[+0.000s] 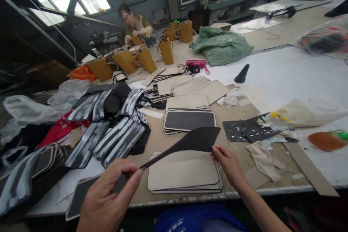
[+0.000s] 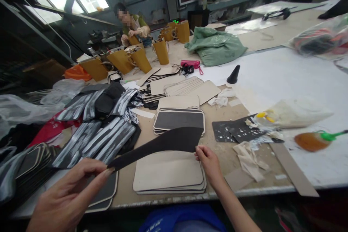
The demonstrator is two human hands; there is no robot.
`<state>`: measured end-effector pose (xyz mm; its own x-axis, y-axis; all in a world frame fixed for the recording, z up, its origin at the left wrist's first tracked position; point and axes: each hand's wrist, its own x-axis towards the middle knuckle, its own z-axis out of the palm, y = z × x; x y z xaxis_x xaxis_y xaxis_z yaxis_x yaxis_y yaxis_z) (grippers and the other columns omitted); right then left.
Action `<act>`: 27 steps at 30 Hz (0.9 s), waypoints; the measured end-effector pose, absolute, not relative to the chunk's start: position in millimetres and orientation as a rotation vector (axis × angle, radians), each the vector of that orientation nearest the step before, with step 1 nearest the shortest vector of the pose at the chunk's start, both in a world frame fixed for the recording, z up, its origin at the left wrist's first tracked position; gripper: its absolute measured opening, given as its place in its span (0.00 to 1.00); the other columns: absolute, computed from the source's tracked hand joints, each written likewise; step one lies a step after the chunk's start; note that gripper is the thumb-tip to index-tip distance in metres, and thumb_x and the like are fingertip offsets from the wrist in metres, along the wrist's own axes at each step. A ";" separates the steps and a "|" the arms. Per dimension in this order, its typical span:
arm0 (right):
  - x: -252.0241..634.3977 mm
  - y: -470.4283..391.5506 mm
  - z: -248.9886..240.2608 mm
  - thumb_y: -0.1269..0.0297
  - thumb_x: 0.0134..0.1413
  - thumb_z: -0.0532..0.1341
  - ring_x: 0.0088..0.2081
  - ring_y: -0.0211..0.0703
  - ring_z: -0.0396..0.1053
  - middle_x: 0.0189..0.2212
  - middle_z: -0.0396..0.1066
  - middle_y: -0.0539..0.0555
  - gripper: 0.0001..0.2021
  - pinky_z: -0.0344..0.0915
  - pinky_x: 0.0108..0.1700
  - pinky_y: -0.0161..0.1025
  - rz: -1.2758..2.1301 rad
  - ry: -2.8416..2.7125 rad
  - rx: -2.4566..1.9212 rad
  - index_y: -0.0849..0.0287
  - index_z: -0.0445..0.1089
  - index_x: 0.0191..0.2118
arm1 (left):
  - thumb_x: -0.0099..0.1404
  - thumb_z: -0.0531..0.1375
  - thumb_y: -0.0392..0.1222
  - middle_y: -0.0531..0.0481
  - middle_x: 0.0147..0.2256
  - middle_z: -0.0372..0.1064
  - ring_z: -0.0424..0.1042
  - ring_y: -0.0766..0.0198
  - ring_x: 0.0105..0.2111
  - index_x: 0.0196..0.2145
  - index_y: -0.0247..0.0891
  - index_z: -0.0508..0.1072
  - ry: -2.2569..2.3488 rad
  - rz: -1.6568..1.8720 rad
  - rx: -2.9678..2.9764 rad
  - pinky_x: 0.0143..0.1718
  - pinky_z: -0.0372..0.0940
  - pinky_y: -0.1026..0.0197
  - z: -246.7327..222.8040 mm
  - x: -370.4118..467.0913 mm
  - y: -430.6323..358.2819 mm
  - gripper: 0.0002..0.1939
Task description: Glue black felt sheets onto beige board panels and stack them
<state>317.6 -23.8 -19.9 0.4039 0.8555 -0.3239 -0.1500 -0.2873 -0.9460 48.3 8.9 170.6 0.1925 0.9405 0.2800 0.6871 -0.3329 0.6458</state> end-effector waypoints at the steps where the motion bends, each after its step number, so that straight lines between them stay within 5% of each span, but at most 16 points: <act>1: 320.0 -25.6 -19.4 0.47 0.44 0.60 0.28 0.40 0.65 0.23 0.67 0.50 0.18 0.63 0.32 0.37 1.109 -0.716 -1.587 0.60 0.68 0.29 | 0.53 0.60 0.52 0.52 0.24 0.67 0.67 0.65 0.24 0.23 0.39 0.70 1.587 0.902 1.967 0.23 0.62 0.66 165.2 43.1 10.1 0.13; 8: 319.2 -52.5 -32.4 0.52 0.47 0.51 0.26 0.41 0.61 0.20 0.63 0.50 0.15 0.58 0.29 0.37 0.892 -1.229 -1.951 0.56 0.61 0.21 | 0.40 0.65 0.56 0.57 0.16 0.58 0.56 0.72 0.17 0.19 0.35 0.66 1.649 0.728 0.994 0.20 0.54 0.67 50.3 -8.0 22.9 0.21; 13: 306.7 -60.3 -46.8 0.58 0.46 0.48 0.27 0.42 0.62 0.23 0.63 0.52 0.11 0.59 0.32 0.39 0.754 -1.448 -2.142 0.56 0.60 0.21 | 0.35 0.64 0.56 0.59 0.12 0.55 0.52 0.73 0.15 0.16 0.36 0.62 1.691 0.628 0.810 0.17 0.47 0.68 -26.8 -18.1 25.4 0.21; 27: 291.3 -68.1 -63.1 0.58 0.46 0.47 0.25 0.43 0.58 0.20 0.58 0.53 0.10 0.57 0.30 0.41 0.490 -1.510 -2.286 0.52 0.51 0.19 | 0.38 0.61 0.60 0.59 0.13 0.53 0.52 0.71 0.17 0.14 0.38 0.62 1.704 0.631 0.973 0.21 0.50 0.66 -56.8 -19.0 26.4 0.22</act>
